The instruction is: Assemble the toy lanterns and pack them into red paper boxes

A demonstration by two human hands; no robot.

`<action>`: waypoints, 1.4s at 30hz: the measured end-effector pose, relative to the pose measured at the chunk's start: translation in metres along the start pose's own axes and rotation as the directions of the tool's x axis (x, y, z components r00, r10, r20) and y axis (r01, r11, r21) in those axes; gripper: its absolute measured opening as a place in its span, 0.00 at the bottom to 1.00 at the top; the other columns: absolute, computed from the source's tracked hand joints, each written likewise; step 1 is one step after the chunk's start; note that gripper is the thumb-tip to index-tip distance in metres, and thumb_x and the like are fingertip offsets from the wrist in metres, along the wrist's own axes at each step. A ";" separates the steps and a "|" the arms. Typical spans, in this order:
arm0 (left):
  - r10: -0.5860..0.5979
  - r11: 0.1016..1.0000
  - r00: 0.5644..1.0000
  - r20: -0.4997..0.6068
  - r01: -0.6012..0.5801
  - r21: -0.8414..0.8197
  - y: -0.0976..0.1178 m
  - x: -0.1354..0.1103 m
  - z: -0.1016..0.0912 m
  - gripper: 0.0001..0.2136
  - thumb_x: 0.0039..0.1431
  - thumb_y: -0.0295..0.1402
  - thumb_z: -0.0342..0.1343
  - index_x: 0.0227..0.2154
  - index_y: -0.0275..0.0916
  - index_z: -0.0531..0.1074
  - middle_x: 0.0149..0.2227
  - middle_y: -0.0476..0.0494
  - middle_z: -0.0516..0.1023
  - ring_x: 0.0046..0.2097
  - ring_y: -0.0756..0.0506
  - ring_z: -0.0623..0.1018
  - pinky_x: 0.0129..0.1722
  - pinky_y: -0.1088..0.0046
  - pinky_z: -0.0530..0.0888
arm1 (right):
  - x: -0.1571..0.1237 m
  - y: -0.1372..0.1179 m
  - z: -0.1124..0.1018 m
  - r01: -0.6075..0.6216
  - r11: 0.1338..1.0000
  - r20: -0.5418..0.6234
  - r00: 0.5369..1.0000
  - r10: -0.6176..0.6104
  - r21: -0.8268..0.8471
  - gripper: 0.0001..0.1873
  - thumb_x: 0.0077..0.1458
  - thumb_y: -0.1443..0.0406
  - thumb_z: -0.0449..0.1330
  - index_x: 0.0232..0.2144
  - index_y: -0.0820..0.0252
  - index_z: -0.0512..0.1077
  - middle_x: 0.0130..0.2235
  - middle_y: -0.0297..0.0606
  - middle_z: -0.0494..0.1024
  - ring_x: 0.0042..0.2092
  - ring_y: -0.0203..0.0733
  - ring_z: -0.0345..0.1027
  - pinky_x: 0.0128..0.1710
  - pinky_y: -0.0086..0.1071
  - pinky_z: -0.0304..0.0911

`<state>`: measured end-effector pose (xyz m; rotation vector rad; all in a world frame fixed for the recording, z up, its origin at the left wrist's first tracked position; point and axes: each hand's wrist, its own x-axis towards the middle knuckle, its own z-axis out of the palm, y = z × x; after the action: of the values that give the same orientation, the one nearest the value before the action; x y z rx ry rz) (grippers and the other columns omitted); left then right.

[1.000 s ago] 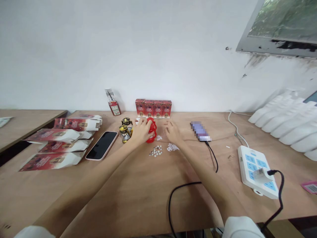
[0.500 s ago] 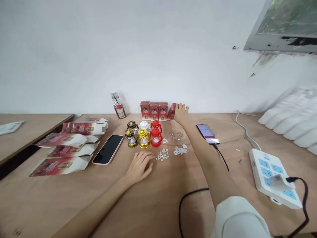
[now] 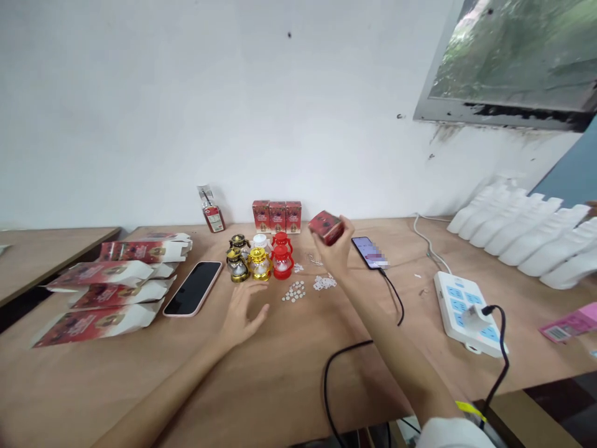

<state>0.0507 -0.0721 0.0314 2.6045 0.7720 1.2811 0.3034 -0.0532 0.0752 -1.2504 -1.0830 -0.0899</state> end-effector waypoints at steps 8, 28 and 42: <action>0.106 0.987 0.920 0.376 -0.052 -0.151 0.026 0.041 -0.065 0.21 0.55 0.39 0.57 0.52 0.43 0.65 0.53 0.40 0.72 0.54 0.42 0.70 0.55 0.63 0.66 | -0.126 -0.062 -0.020 -0.357 0.899 0.625 0.769 0.130 0.253 0.53 0.38 0.60 0.70 0.60 0.47 0.44 0.56 0.43 0.65 0.58 0.48 0.60 0.56 0.46 0.60; -0.564 0.465 0.735 0.376 0.659 -0.591 -0.018 -0.005 -0.018 0.22 0.46 0.40 0.61 0.44 0.37 0.72 0.33 0.44 0.78 0.38 0.43 0.76 0.39 0.69 0.71 | -0.132 -0.025 -0.015 -0.737 0.543 0.461 0.675 0.576 0.402 0.24 0.46 0.53 0.63 0.46 0.49 0.67 0.47 0.34 0.73 0.48 0.45 0.69 0.43 0.37 0.67; -0.525 0.735 0.847 0.081 0.500 -0.459 -0.025 -0.013 -0.019 0.16 0.53 0.33 0.50 0.44 0.39 0.72 0.43 0.41 0.77 0.43 0.42 0.76 0.42 0.65 0.71 | -0.132 -0.015 -0.010 -0.803 0.275 0.447 0.539 0.714 0.529 0.18 0.51 0.49 0.58 0.41 0.49 0.71 0.42 0.31 0.79 0.42 0.43 0.73 0.40 0.38 0.69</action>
<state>0.0195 -0.0586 0.0261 1.8040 0.9628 1.1787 0.2301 -0.1301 -0.0048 -0.9354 -0.3830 1.1021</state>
